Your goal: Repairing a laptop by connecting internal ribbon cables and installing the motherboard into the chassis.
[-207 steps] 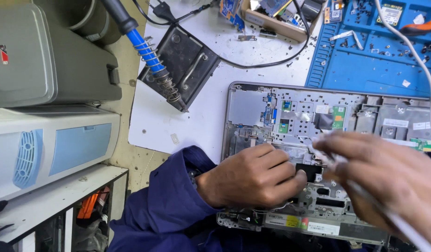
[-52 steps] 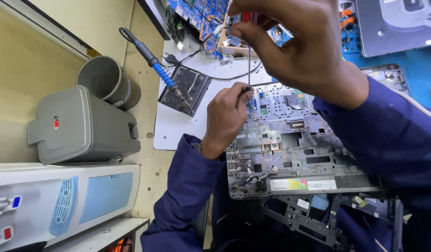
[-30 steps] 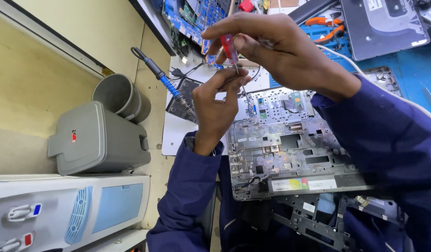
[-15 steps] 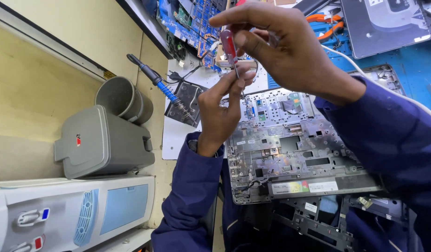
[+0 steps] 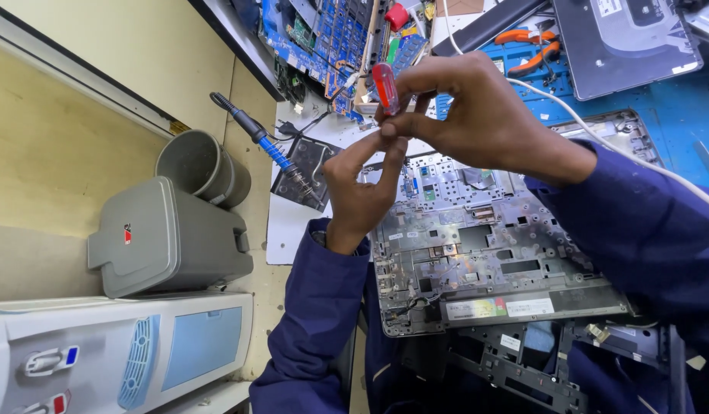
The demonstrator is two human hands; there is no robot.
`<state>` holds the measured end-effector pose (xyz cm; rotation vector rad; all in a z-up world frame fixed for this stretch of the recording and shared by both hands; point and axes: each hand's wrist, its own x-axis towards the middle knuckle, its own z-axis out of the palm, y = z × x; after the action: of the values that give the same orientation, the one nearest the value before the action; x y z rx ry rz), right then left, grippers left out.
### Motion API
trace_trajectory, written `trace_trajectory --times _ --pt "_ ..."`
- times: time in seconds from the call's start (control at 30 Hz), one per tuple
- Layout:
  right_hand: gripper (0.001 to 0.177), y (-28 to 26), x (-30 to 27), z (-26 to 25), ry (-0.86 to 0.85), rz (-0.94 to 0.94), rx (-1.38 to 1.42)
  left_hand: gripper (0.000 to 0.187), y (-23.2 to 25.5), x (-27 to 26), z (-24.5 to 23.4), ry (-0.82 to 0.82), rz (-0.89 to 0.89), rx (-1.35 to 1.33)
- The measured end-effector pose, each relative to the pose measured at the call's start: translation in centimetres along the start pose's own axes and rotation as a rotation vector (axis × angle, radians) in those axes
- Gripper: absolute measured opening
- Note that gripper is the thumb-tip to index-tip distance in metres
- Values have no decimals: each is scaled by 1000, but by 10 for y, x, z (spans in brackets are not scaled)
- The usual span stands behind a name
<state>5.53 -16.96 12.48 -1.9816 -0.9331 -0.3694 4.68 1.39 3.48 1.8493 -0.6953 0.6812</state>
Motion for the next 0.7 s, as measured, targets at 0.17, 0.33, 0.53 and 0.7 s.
trace_trajectory --times 0.17,0.33,0.53,0.7 --pt "17 -1 -5 5 -43 68 -66 10 0 -1 0 49 55 43" --pt "16 -7 -14 12 59 28 -43 20 1 -2 4 84 -5 4" --pt "17 -16 -17 -9 127 29 -21 32 9 3 -5 -39 -124 -101" --pt "19 -44 -19 -35 205 61 -38 18 4 -1 -9 -198 -190 18"
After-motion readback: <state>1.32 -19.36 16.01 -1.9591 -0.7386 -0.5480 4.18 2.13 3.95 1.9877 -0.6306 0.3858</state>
